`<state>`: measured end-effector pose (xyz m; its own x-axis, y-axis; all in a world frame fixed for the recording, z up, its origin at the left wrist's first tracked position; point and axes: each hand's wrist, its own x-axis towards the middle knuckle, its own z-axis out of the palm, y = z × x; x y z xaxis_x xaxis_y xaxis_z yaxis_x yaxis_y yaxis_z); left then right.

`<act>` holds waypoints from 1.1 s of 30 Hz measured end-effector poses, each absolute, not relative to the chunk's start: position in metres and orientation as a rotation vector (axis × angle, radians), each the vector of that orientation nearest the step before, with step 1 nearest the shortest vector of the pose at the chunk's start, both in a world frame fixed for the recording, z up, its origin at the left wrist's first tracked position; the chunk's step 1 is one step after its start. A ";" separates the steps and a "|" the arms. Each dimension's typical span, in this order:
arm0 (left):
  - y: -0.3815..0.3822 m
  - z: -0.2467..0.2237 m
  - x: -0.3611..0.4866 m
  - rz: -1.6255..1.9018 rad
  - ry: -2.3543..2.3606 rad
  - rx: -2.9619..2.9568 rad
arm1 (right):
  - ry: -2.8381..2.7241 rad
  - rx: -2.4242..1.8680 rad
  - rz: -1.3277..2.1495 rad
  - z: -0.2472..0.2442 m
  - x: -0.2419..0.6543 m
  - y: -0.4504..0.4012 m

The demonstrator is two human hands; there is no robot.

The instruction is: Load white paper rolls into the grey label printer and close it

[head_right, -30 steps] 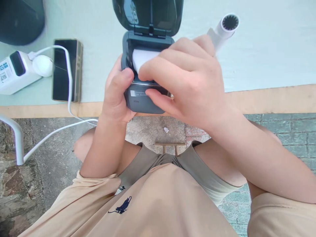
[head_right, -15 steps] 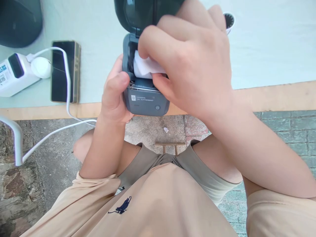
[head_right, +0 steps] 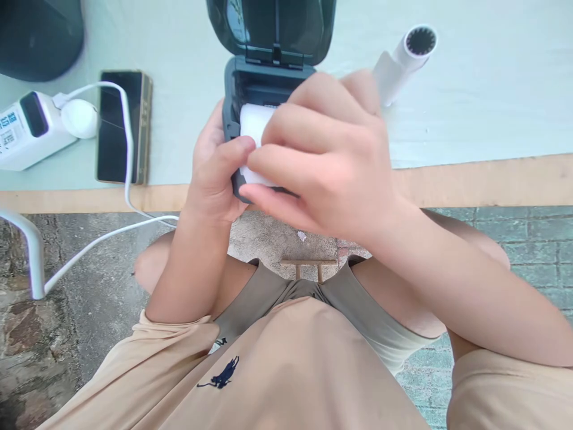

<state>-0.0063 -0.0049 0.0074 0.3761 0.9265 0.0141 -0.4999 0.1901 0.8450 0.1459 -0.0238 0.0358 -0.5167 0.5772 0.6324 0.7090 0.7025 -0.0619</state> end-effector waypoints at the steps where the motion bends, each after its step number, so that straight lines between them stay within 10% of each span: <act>1: -0.004 0.005 -0.007 1.085 0.582 0.908 | -2.231 -1.003 -0.197 0.036 0.147 -0.023; 12: 0.000 -0.001 -0.010 1.110 0.552 0.947 | -2.258 -1.465 0.162 0.041 0.151 -0.025; 17: -0.001 0.002 -0.010 1.063 0.610 1.001 | -1.411 -1.217 0.816 0.041 0.162 -0.025; 33: 0.001 -0.006 -0.017 0.990 0.613 1.131 | -1.885 -1.213 0.384 0.047 0.158 -0.014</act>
<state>-0.0170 0.0006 -0.0060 0.4587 0.8858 0.0703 -0.3319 0.0974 0.9383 0.1584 -0.0139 0.0467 -0.1779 0.8568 0.4840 0.5994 0.4844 -0.6373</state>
